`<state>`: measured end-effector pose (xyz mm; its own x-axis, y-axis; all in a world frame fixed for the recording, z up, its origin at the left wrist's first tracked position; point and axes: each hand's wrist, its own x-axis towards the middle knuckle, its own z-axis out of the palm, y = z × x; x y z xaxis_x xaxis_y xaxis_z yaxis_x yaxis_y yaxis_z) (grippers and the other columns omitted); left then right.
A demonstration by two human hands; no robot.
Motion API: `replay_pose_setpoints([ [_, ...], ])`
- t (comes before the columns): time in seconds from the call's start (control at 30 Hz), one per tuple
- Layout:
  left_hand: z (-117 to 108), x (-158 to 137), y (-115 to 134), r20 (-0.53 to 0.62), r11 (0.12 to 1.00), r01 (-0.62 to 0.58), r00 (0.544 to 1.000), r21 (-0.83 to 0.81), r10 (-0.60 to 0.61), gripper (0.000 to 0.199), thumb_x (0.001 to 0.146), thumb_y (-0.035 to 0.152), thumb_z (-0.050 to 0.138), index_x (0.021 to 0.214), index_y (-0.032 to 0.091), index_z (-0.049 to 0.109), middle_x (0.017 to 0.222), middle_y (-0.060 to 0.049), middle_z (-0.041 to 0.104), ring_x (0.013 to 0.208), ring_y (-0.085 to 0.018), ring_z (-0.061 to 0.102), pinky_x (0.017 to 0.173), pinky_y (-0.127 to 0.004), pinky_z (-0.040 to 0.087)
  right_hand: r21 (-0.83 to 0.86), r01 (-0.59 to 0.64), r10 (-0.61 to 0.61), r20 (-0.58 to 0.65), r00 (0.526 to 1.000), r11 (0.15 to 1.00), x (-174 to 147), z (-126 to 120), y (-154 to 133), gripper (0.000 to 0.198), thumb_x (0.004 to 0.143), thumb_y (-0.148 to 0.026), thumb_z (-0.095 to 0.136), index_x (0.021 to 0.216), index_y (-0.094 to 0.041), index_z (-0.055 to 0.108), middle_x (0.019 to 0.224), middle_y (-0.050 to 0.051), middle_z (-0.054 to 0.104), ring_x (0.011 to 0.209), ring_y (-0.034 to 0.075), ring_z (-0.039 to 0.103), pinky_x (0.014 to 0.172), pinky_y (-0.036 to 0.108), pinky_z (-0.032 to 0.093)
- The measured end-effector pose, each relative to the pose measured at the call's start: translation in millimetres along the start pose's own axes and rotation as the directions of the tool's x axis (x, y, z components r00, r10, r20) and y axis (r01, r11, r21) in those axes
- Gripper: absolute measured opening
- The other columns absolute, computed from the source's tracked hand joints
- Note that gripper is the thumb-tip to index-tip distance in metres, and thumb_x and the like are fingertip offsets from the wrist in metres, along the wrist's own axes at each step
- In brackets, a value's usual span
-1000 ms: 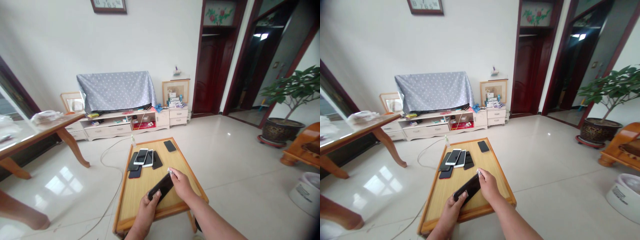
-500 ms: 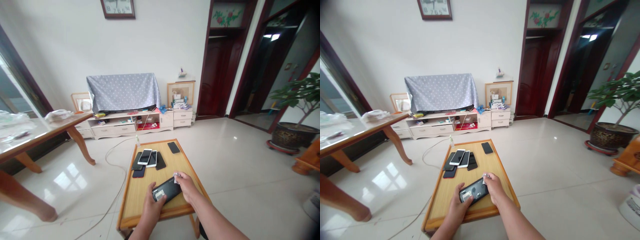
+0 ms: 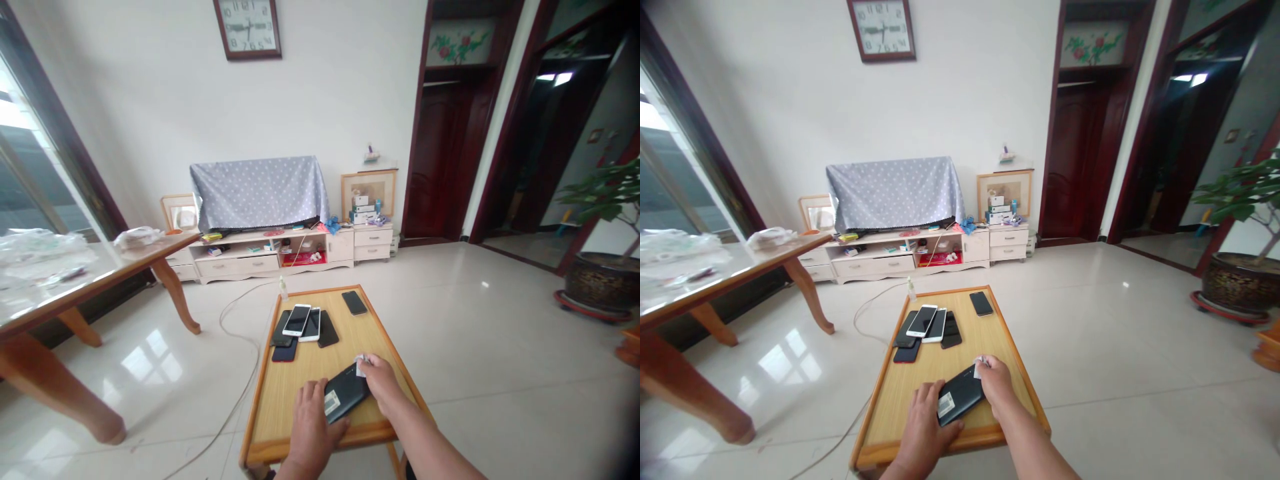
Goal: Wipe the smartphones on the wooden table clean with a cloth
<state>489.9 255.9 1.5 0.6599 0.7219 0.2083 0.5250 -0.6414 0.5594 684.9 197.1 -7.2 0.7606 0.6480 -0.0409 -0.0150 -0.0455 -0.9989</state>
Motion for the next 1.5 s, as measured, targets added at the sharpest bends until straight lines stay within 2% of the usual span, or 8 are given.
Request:
replay_pose_setpoints([
  [0.2, -1.8, 7.0, -2.4, 0.042, 0.998, 0.026, 0.999, 0.054, -0.029, 0.073, 0.061, 0.04, 0.076, 0.128, 0.021, 0.054, 0.12, -0.008, 0.056, 0.113, -0.028, 0.048, 0.101, -0.037, 0.034, -0.199, 0.059, -0.073, -0.062, 0.995, 0.978, 7.4, -3.9, 7.1, 0.026, 0.075, -0.044, 0.061, 0.088, -0.024, 0.072, 0.082, 0.005, 0.072, 0.081, 0.024, 0.065, 0.074, 0.032, 0.044],
  [0.4, -4.0, 14.6, -4.1, 0.059, 0.994, 0.034, 0.997, 0.108, -0.04, 0.069, 0.06, 0.042, 0.076, 0.124, 0.022, 0.058, 0.117, -0.008, 0.057, 0.112, -0.028, 0.048, 0.098, -0.036, 0.034, -0.437, 0.165, -0.174, 0.018, 0.984, 0.884, 9.2, -3.7, 11.6, 0.024, 0.083, -0.037, 0.055, 0.095, -0.026, 0.074, 0.086, 0.006, 0.074, 0.079, 0.023, 0.066, 0.073, 0.031, 0.043],
  [0.67, -6.8, 20.0, -3.3, 0.102, 0.991, 0.03, 0.994, 0.128, -0.044, 0.07, 0.056, 0.046, 0.079, 0.12, 0.024, 0.06, 0.116, -0.006, 0.056, 0.109, -0.025, 0.048, 0.095, -0.032, 0.036, -0.605, 0.196, -0.195, 0.068, 0.978, 0.772, 3.2, -0.7, 0.9, 0.028, 0.09, -0.031, 0.048, 0.103, -0.024, 0.071, 0.095, 0.006, 0.074, 0.088, 0.021, 0.067, 0.076, 0.027, 0.045],
  [0.87, -11.5, 20.5, -1.9, 0.136, 0.985, 0.029, 0.989, 0.168, -0.052, 0.069, 0.058, 0.053, 0.077, 0.119, 0.023, 0.061, 0.119, -0.007, 0.055, 0.111, -0.027, 0.047, 0.096, -0.034, 0.036, -0.636, 0.183, -0.2, 0.046, 0.979, 0.749, 0.6, -4.5, -3.9, 0.029, 0.092, -0.03, 0.046, 0.112, -0.024, 0.066, 0.101, 0.006, 0.073, 0.096, 0.021, 0.067, 0.08, 0.027, 0.044],
  [0.97, -11.2, 19.5, -3.3, 0.129, 0.985, 0.021, 0.991, 0.169, -0.043, 0.072, 0.058, 0.055, 0.077, 0.121, 0.023, 0.061, 0.119, -0.007, 0.055, 0.111, -0.027, 0.048, 0.096, -0.034, 0.036, -0.615, 0.161, -0.231, -0.035, 0.972, 0.772, -1.4, -5.7, -6.0, 0.032, 0.091, -0.031, 0.047, 0.12, -0.022, 0.059, 0.102, 0.008, 0.072, 0.097, 0.022, 0.067, 0.08, 0.028, 0.044],
  [1.07, -10.2, 18.5, -4.8, 0.122, 0.986, 0.011, 0.992, 0.165, -0.032, 0.075, 0.058, 0.057, 0.077, 0.123, 0.023, 0.061, 0.119, -0.008, 0.056, 0.111, -0.027, 0.049, 0.096, -0.034, 0.037, -0.528, 0.158, -0.227, -0.068, 0.972, 0.835, -6.0, -4.6, -8.2, 0.025, 0.09, -0.037, 0.048, 0.108, -0.023, 0.06, 0.091, 0.006, 0.072, 0.086, 0.021, 0.067, 0.075, 0.028, 0.045],
  [1.3, -13.2, 16.9, -2.6, 0.09, 0.99, 0.025, 0.995, 0.14, -0.038, 0.079, 0.056, 0.052, 0.079, 0.127, 0.023, 0.059, 0.121, -0.009, 0.058, 0.112, -0.03, 0.051, 0.097, -0.038, 0.039, -0.196, 0.186, -0.178, 0.06, 0.982, 0.963, -31.1, 7.7, -15.5, 0.031, 0.087, -0.049, 0.054, 0.083, -0.021, 0.064, 0.077, 0.003, 0.07, 0.073, 0.021, 0.064, 0.065, 0.027, 0.045],
  [1.5, -16.0, 5.7, 6.0, -0.09, 0.983, -0.096, 0.992, -0.157, 0.083, 0.051, 0.083, 0.049, 0.061, 0.126, 0.022, 0.056, 0.116, -0.011, 0.062, 0.11, -0.027, 0.055, 0.097, -0.04, 0.043, -0.026, 0.163, -0.156, 0.168, 0.973, 0.986, -56.7, 21.4, -24.7, 0.034, 0.084, -0.053, 0.059, 0.083, -0.019, 0.062, 0.074, 0.002, 0.065, 0.07, 0.018, 0.06, 0.063, 0.026, 0.045],
])
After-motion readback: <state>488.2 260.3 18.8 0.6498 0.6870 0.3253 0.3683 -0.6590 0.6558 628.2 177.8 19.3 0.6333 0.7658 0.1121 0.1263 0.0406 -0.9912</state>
